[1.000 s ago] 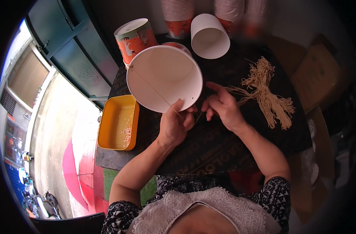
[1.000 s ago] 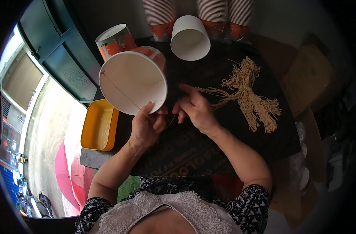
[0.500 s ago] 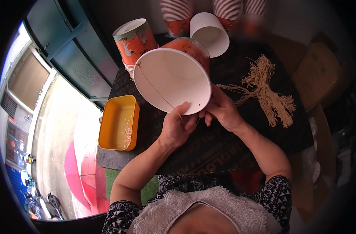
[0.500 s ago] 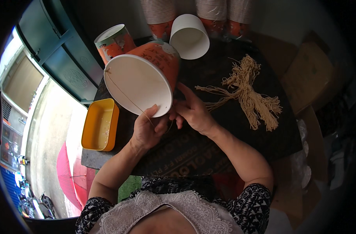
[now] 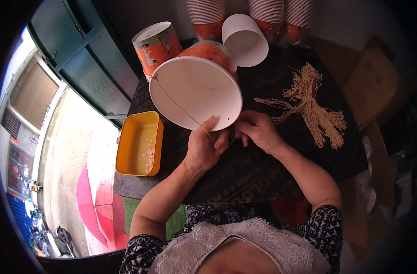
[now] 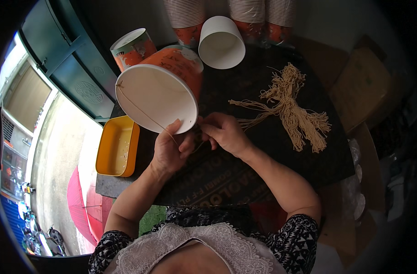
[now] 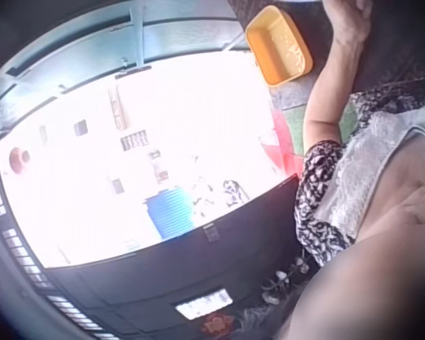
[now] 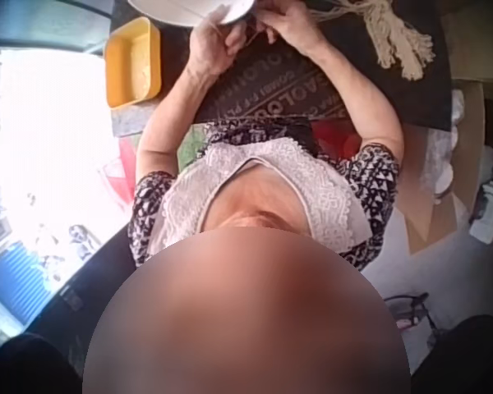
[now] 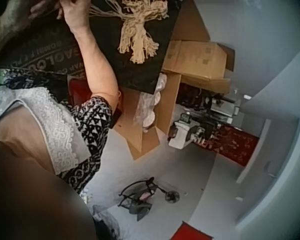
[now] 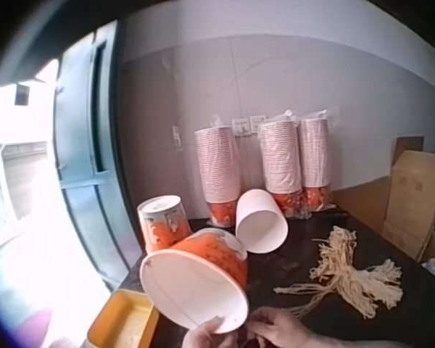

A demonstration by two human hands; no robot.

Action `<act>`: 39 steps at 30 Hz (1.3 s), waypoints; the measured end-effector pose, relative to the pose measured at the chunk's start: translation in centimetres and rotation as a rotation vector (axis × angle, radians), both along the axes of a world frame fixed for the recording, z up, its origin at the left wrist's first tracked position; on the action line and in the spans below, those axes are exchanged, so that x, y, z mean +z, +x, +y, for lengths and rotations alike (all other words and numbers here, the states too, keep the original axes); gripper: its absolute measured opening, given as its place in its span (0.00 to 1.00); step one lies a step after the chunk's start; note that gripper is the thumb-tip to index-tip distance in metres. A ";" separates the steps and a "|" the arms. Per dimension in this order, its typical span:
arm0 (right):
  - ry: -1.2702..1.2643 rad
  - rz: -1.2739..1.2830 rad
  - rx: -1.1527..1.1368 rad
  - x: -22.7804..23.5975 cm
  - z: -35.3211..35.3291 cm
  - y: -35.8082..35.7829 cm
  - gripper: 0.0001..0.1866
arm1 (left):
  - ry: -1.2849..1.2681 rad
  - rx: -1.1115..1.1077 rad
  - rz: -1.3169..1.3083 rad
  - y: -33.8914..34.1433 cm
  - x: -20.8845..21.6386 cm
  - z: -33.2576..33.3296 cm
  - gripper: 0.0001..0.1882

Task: Attach a pre-cut string handle to the rim of paper buckets.

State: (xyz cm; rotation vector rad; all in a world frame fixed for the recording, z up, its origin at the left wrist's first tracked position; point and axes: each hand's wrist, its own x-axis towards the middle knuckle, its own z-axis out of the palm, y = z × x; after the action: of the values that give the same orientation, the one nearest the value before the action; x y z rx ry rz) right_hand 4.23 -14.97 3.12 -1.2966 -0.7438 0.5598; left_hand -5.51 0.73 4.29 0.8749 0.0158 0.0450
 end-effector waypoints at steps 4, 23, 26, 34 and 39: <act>-0.019 -0.087 -0.081 0.1 -0.2 -0.2 0.07 | 0.007 0.014 0.008 -0.1 0.2 0.0 0.25; 0.118 -0.566 -0.328 1.8 -1.0 -2.7 0.03 | -0.245 -0.189 -0.034 -0.2 -0.3 -0.7 0.33; 0.143 -0.615 -0.320 2.0 -1.0 -3.0 0.03 | -0.285 -0.263 -0.045 -0.1 -0.8 -0.2 0.32; 0.213 -0.553 -0.242 2.5 -1.0 -3.4 0.04 | -0.257 -0.275 -0.042 0.0 -1.1 -0.1 0.32; 0.184 -0.527 -0.185 2.8 -1.3 -3.5 0.04 | -0.202 -0.210 -0.003 -0.2 -0.3 -0.8 0.33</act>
State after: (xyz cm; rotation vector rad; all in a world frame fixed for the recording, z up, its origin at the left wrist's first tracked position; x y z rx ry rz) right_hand 0.72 -16.22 5.92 -1.3343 -1.0659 -0.0100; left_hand -5.70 -0.06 4.00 0.6704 -0.0732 -0.1500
